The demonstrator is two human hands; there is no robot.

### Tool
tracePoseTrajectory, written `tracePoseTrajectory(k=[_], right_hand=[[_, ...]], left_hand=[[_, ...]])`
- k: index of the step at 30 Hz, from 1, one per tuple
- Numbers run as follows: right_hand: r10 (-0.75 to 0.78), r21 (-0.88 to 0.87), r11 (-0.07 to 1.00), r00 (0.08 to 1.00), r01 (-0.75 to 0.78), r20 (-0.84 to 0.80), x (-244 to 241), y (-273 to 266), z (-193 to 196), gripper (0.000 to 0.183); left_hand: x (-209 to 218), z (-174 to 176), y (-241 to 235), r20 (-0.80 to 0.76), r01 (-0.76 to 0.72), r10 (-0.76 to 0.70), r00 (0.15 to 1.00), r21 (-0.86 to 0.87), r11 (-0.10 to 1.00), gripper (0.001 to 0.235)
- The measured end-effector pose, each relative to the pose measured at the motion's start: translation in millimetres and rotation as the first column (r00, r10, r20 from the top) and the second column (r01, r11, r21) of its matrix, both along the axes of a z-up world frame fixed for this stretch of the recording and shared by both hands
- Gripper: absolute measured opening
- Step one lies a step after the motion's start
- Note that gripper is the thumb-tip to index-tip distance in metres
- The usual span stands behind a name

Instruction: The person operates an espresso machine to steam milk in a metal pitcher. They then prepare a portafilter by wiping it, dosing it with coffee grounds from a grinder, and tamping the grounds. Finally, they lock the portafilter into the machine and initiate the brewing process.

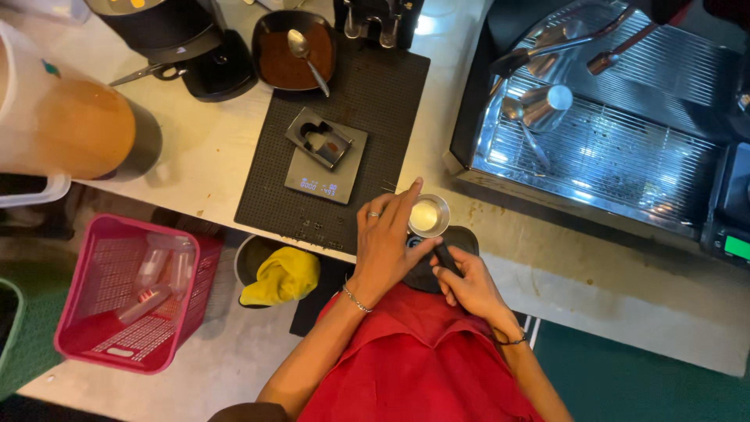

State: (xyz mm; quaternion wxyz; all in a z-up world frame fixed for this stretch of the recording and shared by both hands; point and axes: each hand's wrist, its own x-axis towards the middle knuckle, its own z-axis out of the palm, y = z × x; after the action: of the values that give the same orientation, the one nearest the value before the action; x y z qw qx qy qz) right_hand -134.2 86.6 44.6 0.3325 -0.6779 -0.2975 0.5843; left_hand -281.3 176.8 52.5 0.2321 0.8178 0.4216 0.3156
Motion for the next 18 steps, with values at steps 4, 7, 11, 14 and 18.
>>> tracePoseTrajectory(k=[4, 7, 11, 14, 18], right_hand=[[0.058, 0.035, 0.998, 0.998, -0.058, 0.008, -1.7, 11.4, -5.8, 0.007], [0.101, 0.038, 0.994, 0.992, -0.104, 0.069, -3.2, 19.2, 0.6, 0.008], [0.170, 0.062, 0.982, 0.979, -0.177, 0.113, -5.1, 25.0, -4.1, 0.007], [0.212, 0.066, 0.973, 0.971, -0.220, 0.115, -11.1, 35.4, 1.2, 0.007], [0.228, 0.117, 0.964, 0.969, -0.239, 0.099, -21.4, 64.5, 3.4, 0.009]], left_hand=[[-12.0, 0.1, -11.8, 0.040, -0.126, 0.127, 0.991, -0.032, 0.992, 0.082], [-18.8, 1.3, -23.4, 0.119, -0.211, 0.216, 0.969, -0.052, 0.976, 0.089], [-24.0, 3.4, -31.5, 0.161, -0.269, 0.257, 0.953, 0.055, 0.962, 0.068], [-33.7, 1.9, -32.0, 0.232, -0.332, 0.320, 0.919, 0.011, 0.943, 0.063], [-55.0, -18.7, -25.4, 0.245, -0.452, 0.460, 0.853, -0.093, 0.887, 0.028]])
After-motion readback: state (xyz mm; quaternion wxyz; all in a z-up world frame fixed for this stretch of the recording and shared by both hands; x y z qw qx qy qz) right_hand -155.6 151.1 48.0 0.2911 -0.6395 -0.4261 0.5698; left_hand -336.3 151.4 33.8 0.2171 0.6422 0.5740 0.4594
